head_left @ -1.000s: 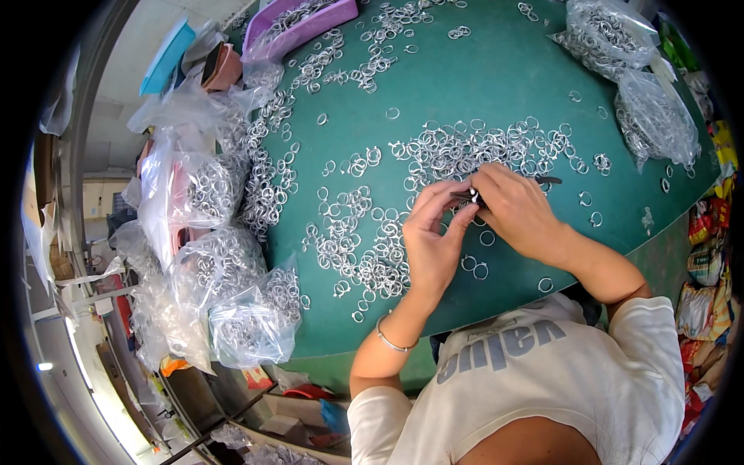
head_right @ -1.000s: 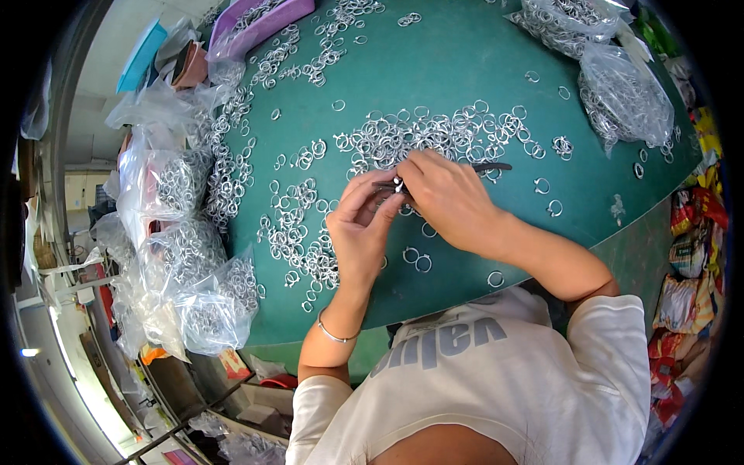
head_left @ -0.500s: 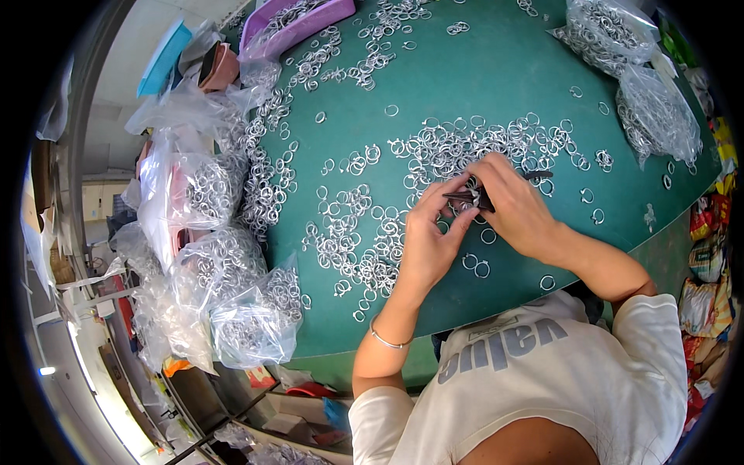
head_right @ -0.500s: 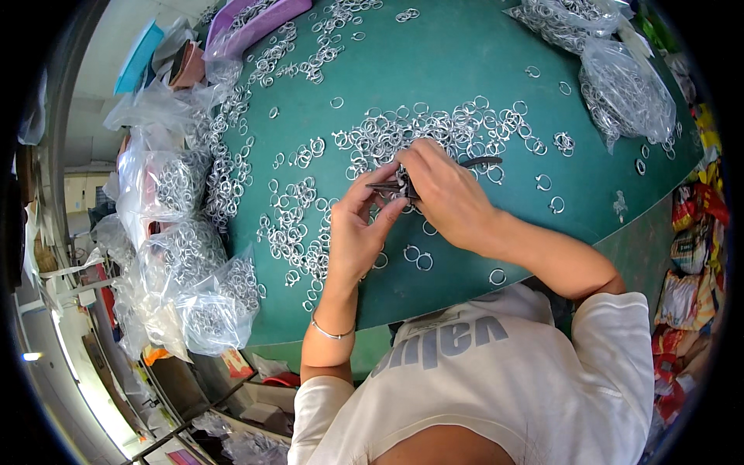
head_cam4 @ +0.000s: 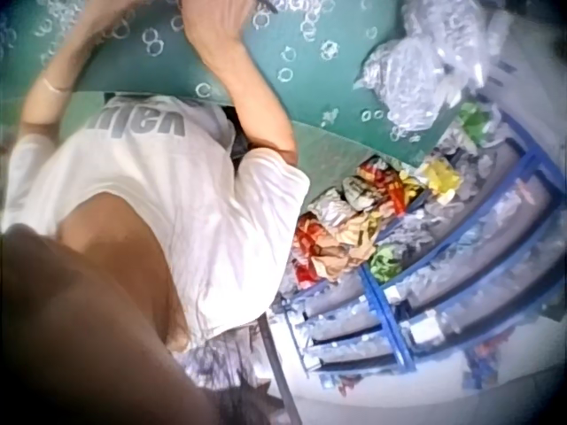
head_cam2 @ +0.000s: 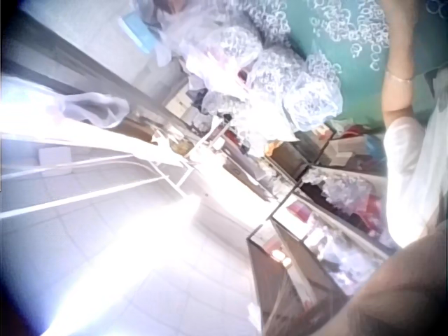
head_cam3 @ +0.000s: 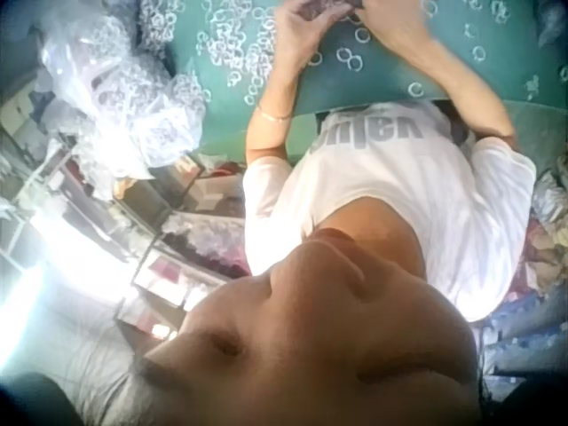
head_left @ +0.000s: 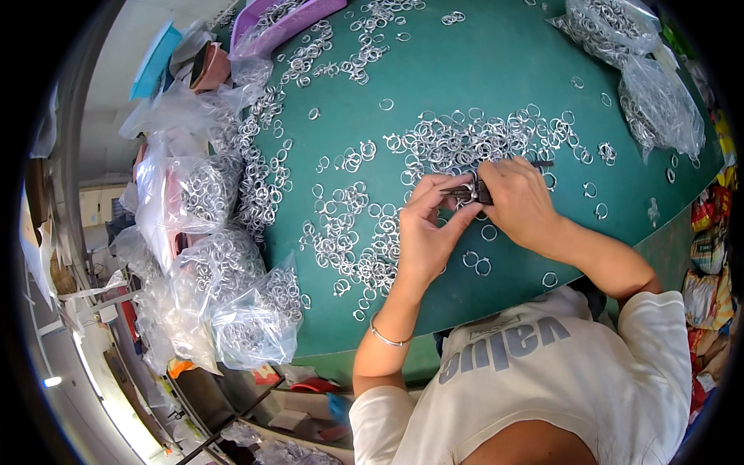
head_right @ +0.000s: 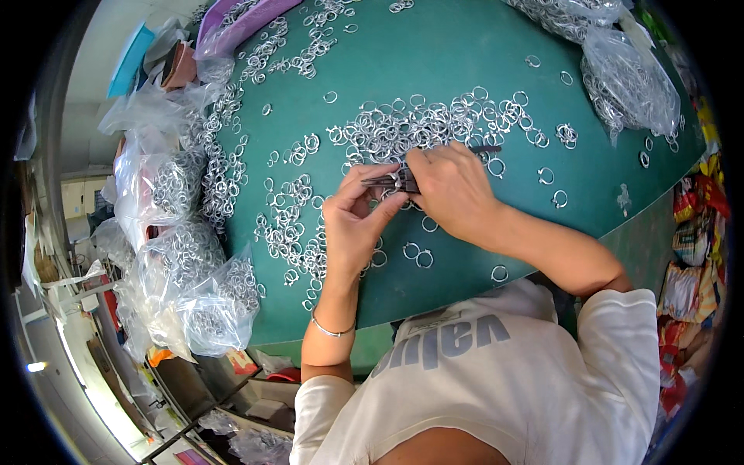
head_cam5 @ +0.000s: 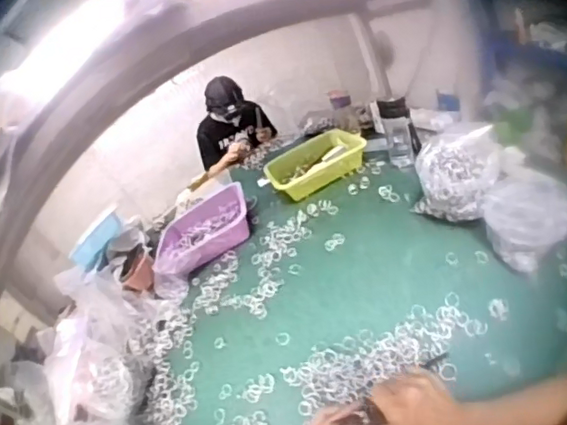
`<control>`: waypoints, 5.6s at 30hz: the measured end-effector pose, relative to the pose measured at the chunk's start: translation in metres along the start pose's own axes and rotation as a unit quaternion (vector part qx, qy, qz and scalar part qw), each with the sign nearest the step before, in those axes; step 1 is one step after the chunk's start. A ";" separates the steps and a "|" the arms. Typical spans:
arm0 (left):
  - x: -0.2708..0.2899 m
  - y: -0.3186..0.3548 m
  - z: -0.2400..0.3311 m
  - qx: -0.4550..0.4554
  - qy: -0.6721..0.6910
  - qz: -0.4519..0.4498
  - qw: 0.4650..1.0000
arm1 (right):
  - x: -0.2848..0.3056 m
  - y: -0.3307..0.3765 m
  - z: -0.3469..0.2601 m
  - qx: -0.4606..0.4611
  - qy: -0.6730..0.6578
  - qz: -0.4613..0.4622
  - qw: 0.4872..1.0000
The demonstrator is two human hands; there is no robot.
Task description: The person uses pliers to connect and close small metal rings one by one from a pile on the workstation.
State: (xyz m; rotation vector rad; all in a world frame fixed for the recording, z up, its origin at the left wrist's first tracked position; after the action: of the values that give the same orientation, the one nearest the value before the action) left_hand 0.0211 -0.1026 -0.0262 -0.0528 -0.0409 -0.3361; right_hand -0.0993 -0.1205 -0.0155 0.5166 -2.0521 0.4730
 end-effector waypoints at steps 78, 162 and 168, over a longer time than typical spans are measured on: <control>-0.005 0.008 0.039 -0.064 -0.340 0.114 0.931 | 0.031 -0.003 0.001 0.055 -0.268 0.077 0.959; -0.016 0.015 0.055 -0.165 -0.363 0.134 0.907 | 0.035 0.005 -0.001 -0.011 -0.281 0.064 0.957; -0.012 0.013 0.051 -0.170 -0.357 0.104 0.913 | 0.035 0.003 -0.007 0.071 -0.270 0.101 0.955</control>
State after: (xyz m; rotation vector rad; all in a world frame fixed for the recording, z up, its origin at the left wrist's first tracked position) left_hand 0.0125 -0.0835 0.0235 -0.5238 -0.6996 -0.0908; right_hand -0.1128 -0.1201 0.0175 0.5682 -2.6273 0.6588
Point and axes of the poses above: each hand's wrist, its own y-axis away from the middle knuckle, its own x-axis out of the back of the hand, z = x × y, the point moved 6 cm from there along -y, towards the middle knuckle, and after that the axes turned 11 degrees about -z, right-handed, at the moved point
